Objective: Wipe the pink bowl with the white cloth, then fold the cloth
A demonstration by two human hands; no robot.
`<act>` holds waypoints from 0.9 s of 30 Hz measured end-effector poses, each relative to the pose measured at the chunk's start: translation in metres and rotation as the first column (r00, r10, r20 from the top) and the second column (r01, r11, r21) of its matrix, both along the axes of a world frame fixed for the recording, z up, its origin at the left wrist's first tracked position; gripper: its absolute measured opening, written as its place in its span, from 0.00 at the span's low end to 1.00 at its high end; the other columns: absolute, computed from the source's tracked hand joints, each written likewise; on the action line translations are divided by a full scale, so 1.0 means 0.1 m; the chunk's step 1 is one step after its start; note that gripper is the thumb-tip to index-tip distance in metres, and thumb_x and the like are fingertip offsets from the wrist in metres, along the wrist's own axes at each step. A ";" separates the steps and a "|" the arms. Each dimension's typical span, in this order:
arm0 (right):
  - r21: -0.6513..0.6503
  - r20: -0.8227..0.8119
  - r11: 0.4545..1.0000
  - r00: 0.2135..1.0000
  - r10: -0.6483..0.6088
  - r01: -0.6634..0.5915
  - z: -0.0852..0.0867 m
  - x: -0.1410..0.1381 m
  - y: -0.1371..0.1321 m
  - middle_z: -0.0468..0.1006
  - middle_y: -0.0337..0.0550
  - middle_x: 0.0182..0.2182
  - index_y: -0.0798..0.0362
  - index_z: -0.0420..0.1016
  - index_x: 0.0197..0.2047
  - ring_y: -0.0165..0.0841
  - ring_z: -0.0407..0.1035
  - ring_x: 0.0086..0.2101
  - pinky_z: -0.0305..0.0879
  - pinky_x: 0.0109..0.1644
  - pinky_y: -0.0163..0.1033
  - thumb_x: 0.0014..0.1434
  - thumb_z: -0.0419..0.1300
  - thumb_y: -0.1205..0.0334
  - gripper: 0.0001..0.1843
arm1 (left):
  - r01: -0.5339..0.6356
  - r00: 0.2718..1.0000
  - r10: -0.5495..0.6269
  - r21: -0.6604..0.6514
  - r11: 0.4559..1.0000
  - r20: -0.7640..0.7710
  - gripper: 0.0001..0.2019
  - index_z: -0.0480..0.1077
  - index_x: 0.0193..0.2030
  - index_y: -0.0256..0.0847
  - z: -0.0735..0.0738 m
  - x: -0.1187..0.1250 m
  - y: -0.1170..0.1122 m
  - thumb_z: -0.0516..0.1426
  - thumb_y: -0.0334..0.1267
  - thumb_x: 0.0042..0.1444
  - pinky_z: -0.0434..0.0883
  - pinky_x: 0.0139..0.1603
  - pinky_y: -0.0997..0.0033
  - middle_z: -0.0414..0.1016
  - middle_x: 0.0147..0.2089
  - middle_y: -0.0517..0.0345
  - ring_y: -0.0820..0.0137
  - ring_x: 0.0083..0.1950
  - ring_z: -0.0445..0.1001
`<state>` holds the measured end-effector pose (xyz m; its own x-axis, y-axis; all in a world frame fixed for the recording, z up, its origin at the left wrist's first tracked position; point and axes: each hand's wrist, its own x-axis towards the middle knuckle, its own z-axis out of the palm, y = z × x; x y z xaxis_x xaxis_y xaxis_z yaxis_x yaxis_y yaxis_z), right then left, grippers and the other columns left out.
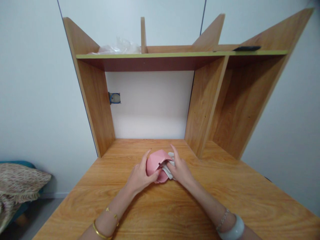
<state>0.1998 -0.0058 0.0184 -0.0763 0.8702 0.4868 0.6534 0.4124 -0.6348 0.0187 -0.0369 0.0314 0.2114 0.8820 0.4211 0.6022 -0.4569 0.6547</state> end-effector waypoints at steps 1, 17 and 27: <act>-0.011 -0.065 1.000 0.998 -0.011 0.010 -0.02 0.00 0.02 0.73 0.41 0.29 0.54 0.40 0.62 0.33 0.68 0.29 0.62 0.32 0.36 0.50 0.51 0.63 0.38 | 0.010 0.998 -0.010 -0.007 1.000 0.063 0.38 0.42 0.62 0.40 -0.02 0.01 0.01 0.56 0.47 0.47 0.66 0.44 0.63 0.67 0.49 0.48 0.62 0.45 0.69; -0.119 -0.344 0.991 0.939 0.017 -0.062 -0.10 -0.08 0.16 0.75 0.42 0.31 0.54 0.53 0.54 0.34 0.70 0.32 0.64 0.33 0.37 0.40 0.62 0.61 0.38 | 0.064 0.995 -0.069 0.064 0.996 0.067 0.40 0.39 0.61 0.40 -0.03 0.12 -0.04 0.57 0.41 0.44 0.66 0.45 0.64 0.67 0.48 0.49 0.63 0.45 0.69; 0.058 0.294 0.973 0.928 -0.229 0.222 0.15 -0.02 -0.10 0.73 0.38 0.23 0.49 0.37 0.63 0.37 0.70 0.25 0.54 0.26 0.34 0.51 0.54 0.57 0.41 | -0.059 0.949 0.090 0.109 0.992 -0.303 0.42 0.41 0.62 0.38 0.07 0.04 -0.07 0.55 0.46 0.42 0.67 0.35 0.64 0.73 0.33 0.53 0.59 0.31 0.73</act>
